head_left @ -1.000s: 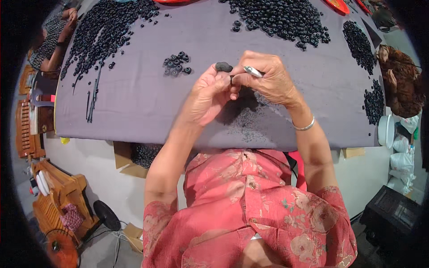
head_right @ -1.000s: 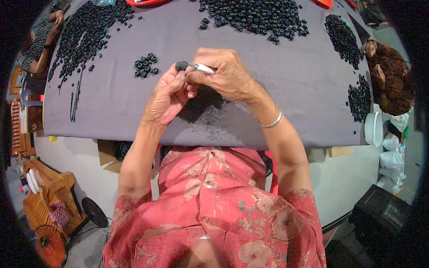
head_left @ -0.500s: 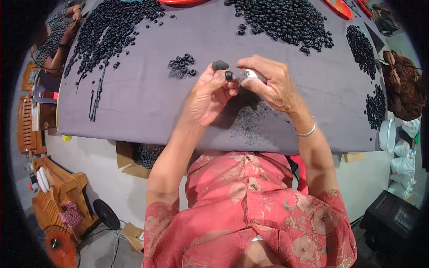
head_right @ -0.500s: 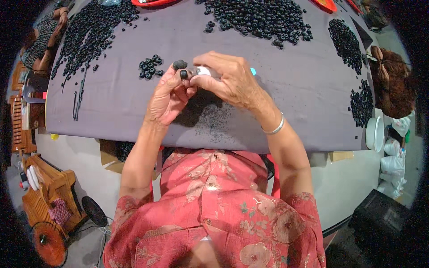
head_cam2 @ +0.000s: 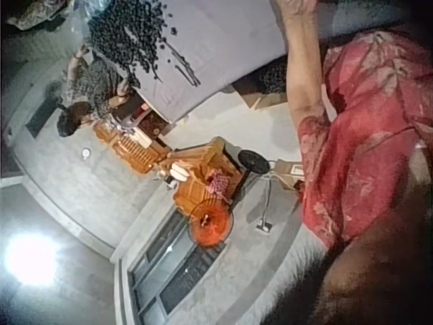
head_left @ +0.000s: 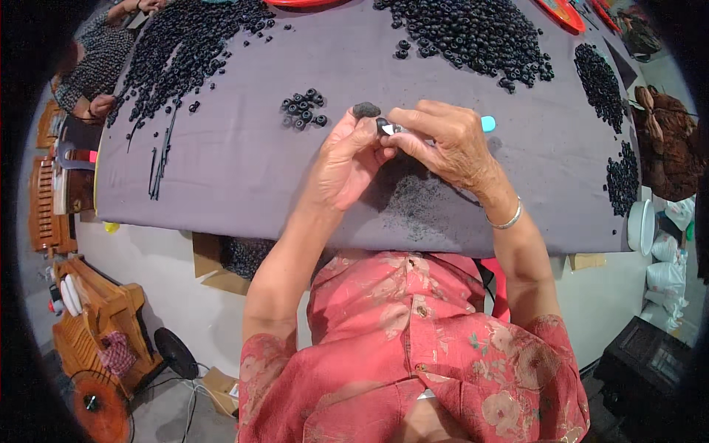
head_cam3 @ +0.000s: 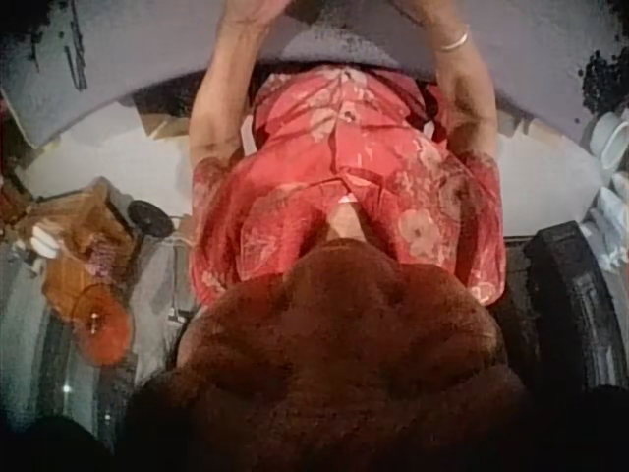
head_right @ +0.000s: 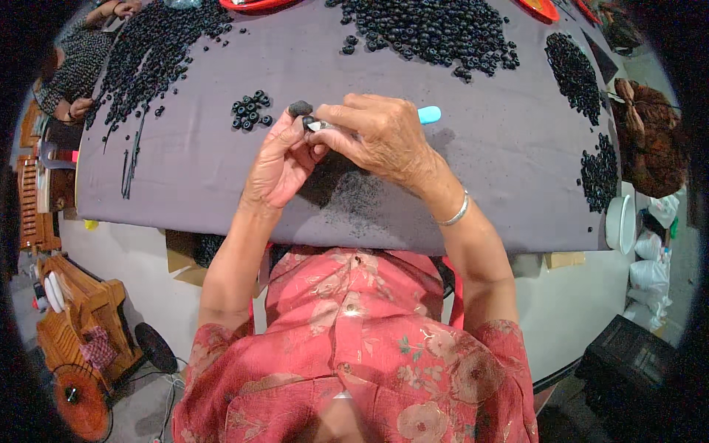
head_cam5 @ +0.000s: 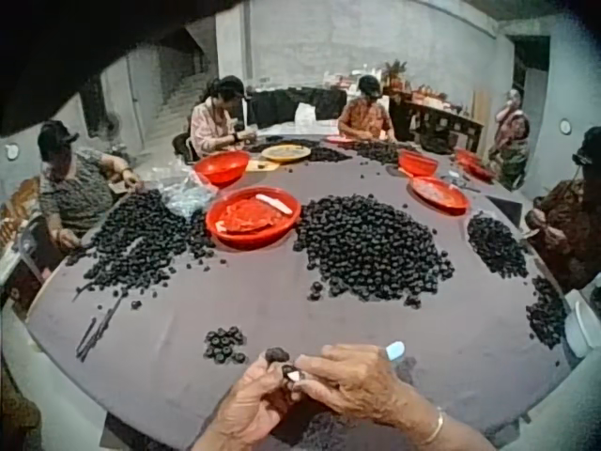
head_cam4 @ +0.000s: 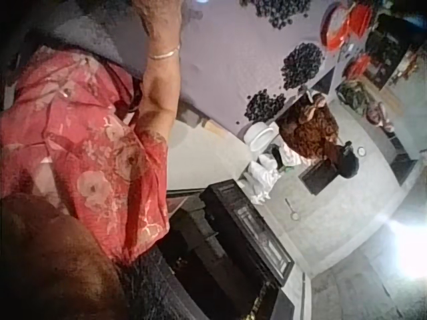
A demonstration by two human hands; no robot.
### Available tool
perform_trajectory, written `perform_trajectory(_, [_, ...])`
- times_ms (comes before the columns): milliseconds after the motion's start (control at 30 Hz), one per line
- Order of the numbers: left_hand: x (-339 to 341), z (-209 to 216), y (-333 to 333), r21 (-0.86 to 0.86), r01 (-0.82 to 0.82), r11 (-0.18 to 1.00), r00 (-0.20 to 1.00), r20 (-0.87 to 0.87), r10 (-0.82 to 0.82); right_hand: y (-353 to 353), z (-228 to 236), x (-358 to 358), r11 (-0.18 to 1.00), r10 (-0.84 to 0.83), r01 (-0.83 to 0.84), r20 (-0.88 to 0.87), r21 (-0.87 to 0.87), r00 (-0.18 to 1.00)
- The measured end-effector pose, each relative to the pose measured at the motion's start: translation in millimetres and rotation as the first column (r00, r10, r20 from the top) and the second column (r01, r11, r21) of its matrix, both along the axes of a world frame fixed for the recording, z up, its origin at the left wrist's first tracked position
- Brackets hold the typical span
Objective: Manually sorting and inspecting small black plastic rings on a table using a sorting tool.
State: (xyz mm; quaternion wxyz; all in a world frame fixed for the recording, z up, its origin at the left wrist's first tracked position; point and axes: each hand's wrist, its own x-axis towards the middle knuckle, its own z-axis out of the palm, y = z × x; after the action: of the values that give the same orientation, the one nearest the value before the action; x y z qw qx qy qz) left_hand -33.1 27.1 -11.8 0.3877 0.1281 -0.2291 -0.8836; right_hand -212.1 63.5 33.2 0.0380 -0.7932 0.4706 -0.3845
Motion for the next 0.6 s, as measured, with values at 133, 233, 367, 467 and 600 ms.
perform_trajectory(133, [1.0, -3.0, -0.6, -0.003, 0.003, 1.0, 1.0, 0.014, -0.003, 0.4, -0.3, 0.3, 1.0, -0.01, 0.01, 0.006, 0.01, 1.0])
perform_trajectory(233, [0.6, -3.2, -1.6, -0.035, -0.006, 0.999, 0.999, 0.037, 0.007, 0.9, 0.2, 1.6, 0.999, -0.038, 0.039, -0.04, 0.008, 0.998])
perform_trajectory(367, [-4.3, 1.8, 2.6, -0.07, -0.009, 0.998, 0.993, 0.117, 0.017, -5.3, -7.5, -1.3, 0.997, -0.037, 0.034, 0.044, 0.071, 0.998])
perform_trajectory(467, [-17.5, 10.0, 19.7, -0.051, 0.095, 0.994, 0.991, 0.104, -0.089, -11.9, -4.1, -8.8, 0.975, -0.185, 0.168, 0.105, 0.147, 0.977])
perform_trajectory(600, [-6.4, 7.4, 7.8, -0.075, 0.053, 0.996, 0.996, 0.075, -0.048, -6.4, -7.1, -8.9, 0.982, -0.087, 0.037, 0.27, 0.187, 0.959])
